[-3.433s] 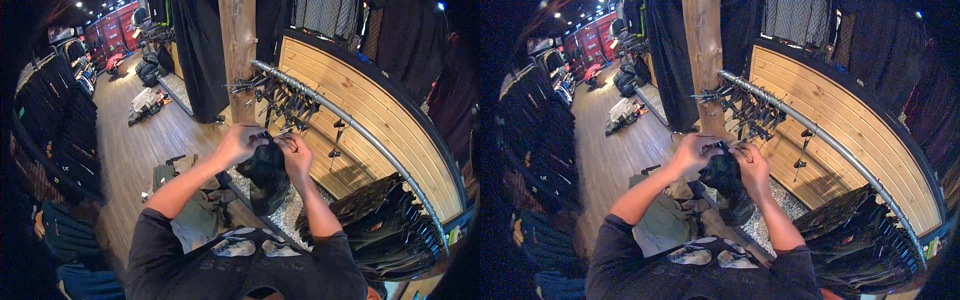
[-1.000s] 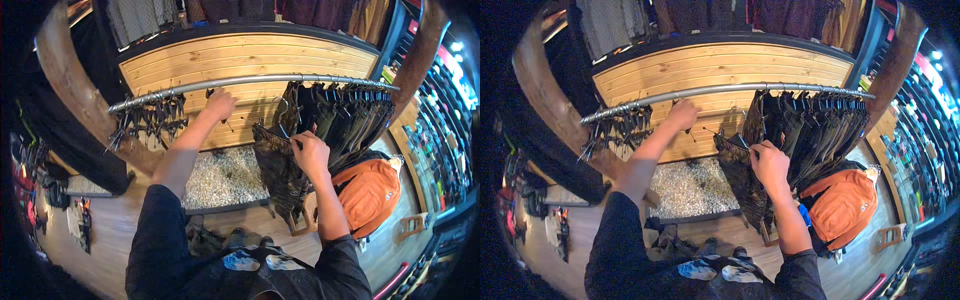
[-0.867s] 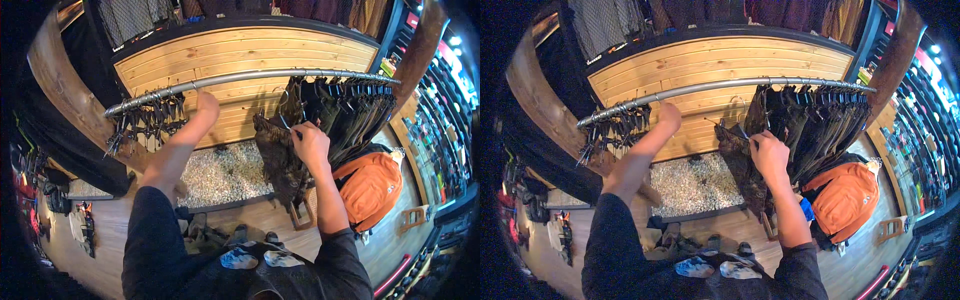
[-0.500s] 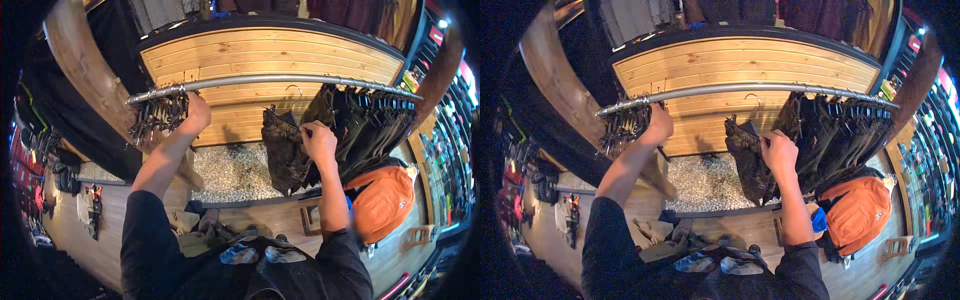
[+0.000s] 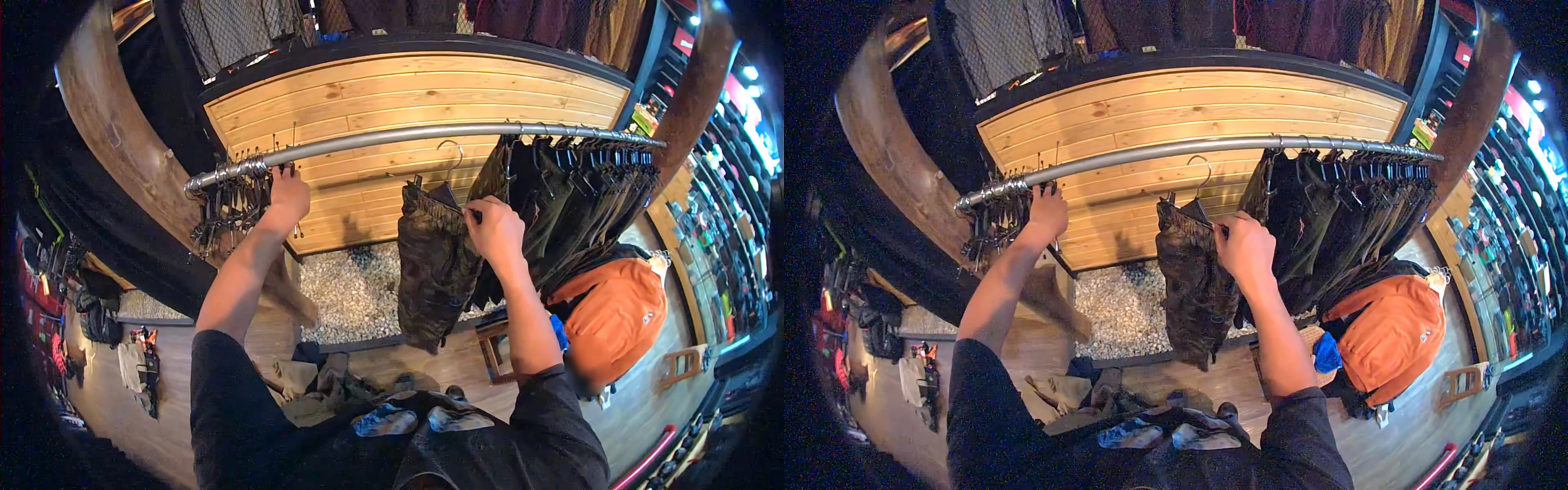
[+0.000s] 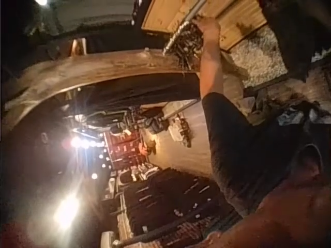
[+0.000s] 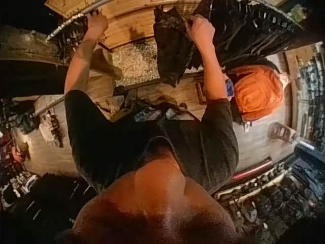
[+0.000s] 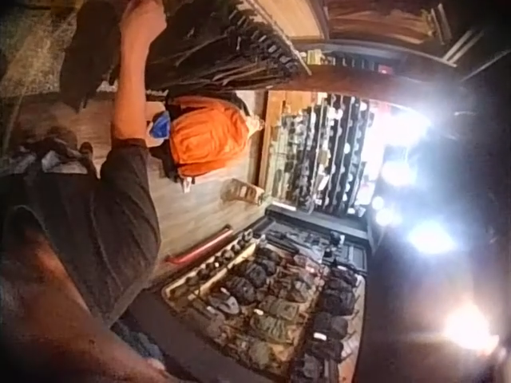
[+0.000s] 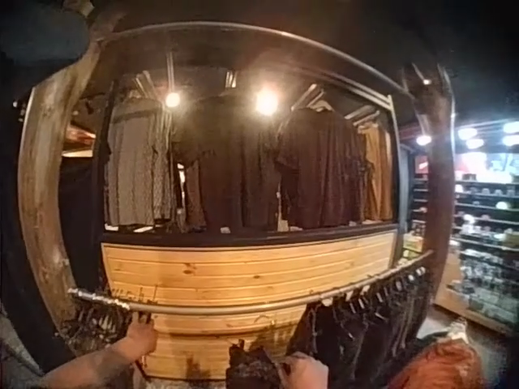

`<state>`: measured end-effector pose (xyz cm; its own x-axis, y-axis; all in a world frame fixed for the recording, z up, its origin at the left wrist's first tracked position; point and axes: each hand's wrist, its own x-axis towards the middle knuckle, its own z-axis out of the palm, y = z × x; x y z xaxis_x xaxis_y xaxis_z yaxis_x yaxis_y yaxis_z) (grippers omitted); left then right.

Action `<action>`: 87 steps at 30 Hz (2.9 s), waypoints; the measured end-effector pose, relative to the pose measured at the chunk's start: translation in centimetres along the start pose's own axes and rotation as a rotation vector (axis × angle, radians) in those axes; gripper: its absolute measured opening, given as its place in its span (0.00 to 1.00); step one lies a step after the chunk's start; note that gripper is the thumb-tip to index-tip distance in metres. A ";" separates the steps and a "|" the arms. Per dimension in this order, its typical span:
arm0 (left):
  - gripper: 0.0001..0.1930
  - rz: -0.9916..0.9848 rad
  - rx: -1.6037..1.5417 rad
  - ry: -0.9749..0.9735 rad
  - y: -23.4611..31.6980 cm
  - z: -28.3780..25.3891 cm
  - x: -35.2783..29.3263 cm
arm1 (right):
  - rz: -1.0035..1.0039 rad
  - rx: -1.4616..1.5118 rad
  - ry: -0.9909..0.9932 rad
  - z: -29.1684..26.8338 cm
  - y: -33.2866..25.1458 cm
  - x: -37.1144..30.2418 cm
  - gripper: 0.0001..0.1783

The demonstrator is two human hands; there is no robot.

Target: Brushing camouflage and solid-colored pants to remove debris before hanging them on a retail display rack.

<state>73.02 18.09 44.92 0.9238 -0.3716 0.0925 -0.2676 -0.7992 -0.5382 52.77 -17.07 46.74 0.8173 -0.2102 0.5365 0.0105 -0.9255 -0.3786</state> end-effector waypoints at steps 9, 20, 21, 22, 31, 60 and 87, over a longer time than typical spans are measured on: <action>0.17 0.137 -0.024 0.094 0.4 0.9 -0.5 | 0.093 -0.187 0.069 1.6 -0.8 4.3 0.09; 0.20 0.443 -0.758 0.253 10.7 -5.0 -0.3 | 0.194 -0.212 -0.066 8.5 2.7 6.4 0.11; 0.21 0.458 -1.033 0.194 11.6 -5.2 0.4 | 0.182 -0.159 -0.088 7.4 2.3 6.3 0.11; 0.21 0.457 -1.037 0.191 12.8 -4.5 1.5 | 0.182 -0.161 -0.092 6.9 3.1 6.4 0.11; 0.44 0.314 -2.187 -0.116 23.6 7.6 12.0 | -0.012 0.447 -0.097 6.7 9.2 6.1 0.38; 0.29 -0.038 -2.002 0.199 25.8 1.6 -2.5 | 0.788 1.367 -0.649 23.1 17.7 3.8 0.28; 0.19 -0.562 -2.294 -0.383 38.6 19.4 -29.8 | 0.766 1.034 -0.832 18.1 24.5 -29.1 0.23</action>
<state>40.50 7.46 5.15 0.9030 -0.1683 -0.3952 0.4161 0.1137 0.9022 39.64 -27.89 8.19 0.8902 0.0364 -0.4540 -0.4547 0.0120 -0.8906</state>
